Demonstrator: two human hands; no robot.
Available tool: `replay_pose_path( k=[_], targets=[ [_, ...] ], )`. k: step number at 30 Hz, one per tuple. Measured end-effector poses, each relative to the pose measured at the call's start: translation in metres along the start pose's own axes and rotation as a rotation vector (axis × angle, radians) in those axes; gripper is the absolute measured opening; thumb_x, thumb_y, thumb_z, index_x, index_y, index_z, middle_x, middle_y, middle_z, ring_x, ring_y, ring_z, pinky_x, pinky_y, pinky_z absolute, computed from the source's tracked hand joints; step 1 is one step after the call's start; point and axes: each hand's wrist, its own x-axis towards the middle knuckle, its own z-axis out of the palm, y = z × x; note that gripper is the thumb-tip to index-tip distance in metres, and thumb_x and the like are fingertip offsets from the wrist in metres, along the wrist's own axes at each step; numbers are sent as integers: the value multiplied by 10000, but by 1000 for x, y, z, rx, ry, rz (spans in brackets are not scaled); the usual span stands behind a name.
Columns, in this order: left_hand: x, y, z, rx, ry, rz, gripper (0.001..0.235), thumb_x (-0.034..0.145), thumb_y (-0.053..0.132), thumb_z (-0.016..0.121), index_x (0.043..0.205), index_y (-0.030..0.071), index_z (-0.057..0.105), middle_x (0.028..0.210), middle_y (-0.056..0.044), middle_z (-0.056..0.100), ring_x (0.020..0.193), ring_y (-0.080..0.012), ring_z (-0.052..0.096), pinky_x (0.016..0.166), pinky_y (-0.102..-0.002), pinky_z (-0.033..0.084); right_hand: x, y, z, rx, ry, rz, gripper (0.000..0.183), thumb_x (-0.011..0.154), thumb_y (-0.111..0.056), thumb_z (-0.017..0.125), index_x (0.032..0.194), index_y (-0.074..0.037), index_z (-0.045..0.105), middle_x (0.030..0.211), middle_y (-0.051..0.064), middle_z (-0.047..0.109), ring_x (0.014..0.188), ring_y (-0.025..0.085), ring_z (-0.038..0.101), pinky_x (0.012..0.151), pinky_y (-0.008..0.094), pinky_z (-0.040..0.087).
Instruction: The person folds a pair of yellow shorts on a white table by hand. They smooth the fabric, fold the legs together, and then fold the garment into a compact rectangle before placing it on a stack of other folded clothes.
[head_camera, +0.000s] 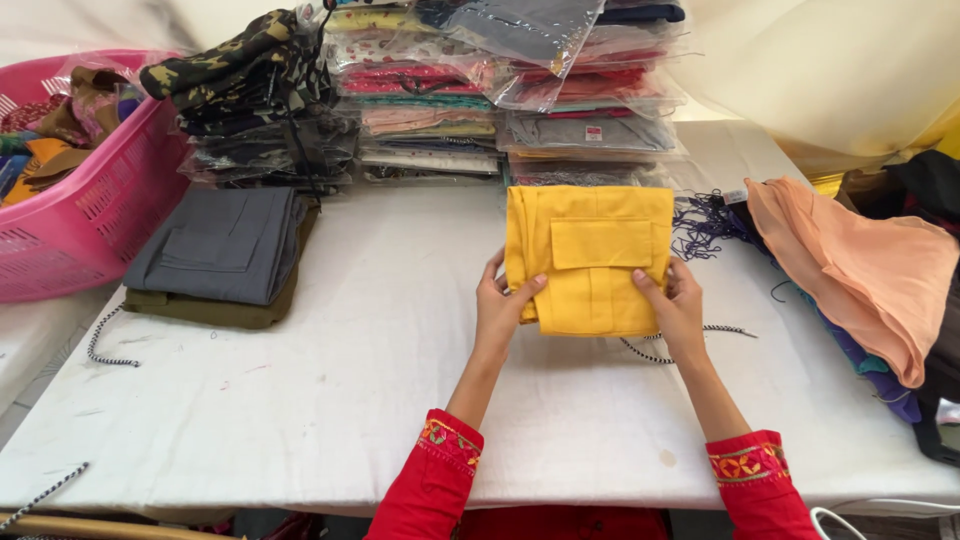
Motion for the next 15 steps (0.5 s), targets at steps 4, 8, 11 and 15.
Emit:
replay_pose_path(
  k=[4, 8, 11, 15],
  targets=[
    [41, -90, -34, -74, 26, -270, 551, 866, 208, 790, 1340, -32, 643, 1146, -109, 750, 983, -182, 757, 793, -303, 627, 4, 28, -3, -52, -114, 207, 450, 963, -182, 707, 1332, 36, 571, 1055, 187, 753, 881, 182, 727, 753, 284, 572],
    [38, -92, -26, -489, 2, -334, 612, 912, 450, 706, 1377, 70, 593, 1236, -42, 656, 1143, -204, 608, 919, -360, 534, 9, 37, -4, 49, -210, 366, 505, 922, -131, 695, 1382, 1, 534, 1096, 183, 752, 936, 196, 740, 786, 306, 591],
    [20, -85, -6, -581, 35, -297, 730, 893, 591, 636, 1461, 147, 514, 1395, -42, 587, 1272, -182, 548, 1011, -398, 473, 3, 10, 1, 196, -149, 361, 526, 915, -122, 684, 1402, -23, 513, 1133, 167, 736, 969, 199, 733, 792, 322, 599],
    [-3, -84, 17, -616, 2, -267, 875, 845, 660, 608, 1543, 202, 348, 1504, -6, 460, 1310, -202, 512, 1030, -507, 500, 0, 9, 9, 316, -67, 351, 541, 935, -136, 665, 1431, -55, 465, 1180, 129, 711, 1007, 182, 723, 795, 328, 607]
  ],
)
